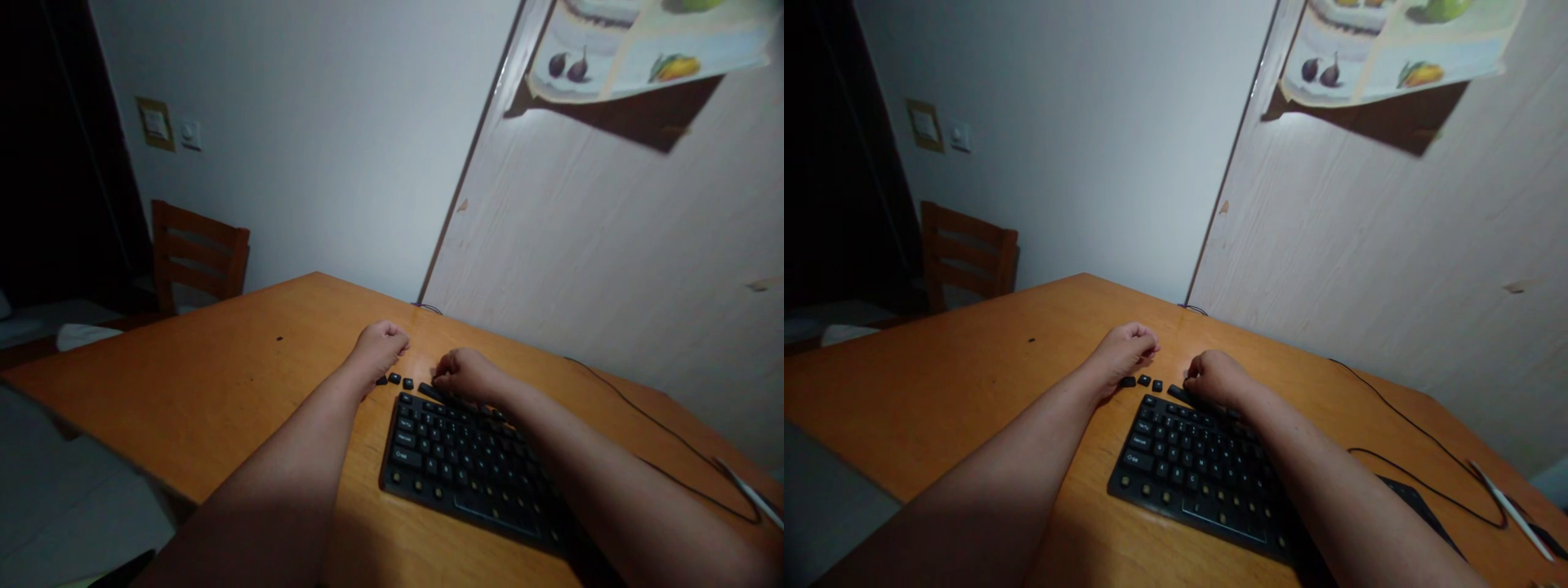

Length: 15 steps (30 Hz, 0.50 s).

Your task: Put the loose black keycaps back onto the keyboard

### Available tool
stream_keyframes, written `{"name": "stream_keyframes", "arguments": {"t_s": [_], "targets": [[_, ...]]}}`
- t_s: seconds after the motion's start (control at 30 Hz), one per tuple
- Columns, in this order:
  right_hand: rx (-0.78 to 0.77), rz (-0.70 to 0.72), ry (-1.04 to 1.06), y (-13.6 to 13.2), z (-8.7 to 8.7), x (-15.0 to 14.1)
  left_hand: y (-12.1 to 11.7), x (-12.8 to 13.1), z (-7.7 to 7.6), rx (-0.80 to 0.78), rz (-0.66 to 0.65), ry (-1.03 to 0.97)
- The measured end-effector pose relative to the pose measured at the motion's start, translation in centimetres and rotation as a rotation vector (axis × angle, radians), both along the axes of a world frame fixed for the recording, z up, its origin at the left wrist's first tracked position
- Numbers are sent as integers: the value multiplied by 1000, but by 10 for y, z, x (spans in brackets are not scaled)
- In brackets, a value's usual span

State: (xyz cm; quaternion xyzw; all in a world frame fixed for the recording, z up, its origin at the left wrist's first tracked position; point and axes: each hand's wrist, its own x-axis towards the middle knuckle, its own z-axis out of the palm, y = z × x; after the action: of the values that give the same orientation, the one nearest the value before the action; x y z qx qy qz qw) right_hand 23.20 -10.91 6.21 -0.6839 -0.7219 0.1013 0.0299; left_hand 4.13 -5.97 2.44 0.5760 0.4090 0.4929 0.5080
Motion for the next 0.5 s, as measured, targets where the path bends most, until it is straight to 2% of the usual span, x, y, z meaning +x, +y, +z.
{"name": "stream_keyframes", "arguments": {"t_s": [0.3,0.4,0.5], "targets": [[41,6,31,1,0,3,0,0,2,14,-1,-1],[71,30,63,-10,9,8,-1,-1,4,4,-3,-8],[124,80,82,-35,22,14,-3,-1,6,-2,1,-9]]}}
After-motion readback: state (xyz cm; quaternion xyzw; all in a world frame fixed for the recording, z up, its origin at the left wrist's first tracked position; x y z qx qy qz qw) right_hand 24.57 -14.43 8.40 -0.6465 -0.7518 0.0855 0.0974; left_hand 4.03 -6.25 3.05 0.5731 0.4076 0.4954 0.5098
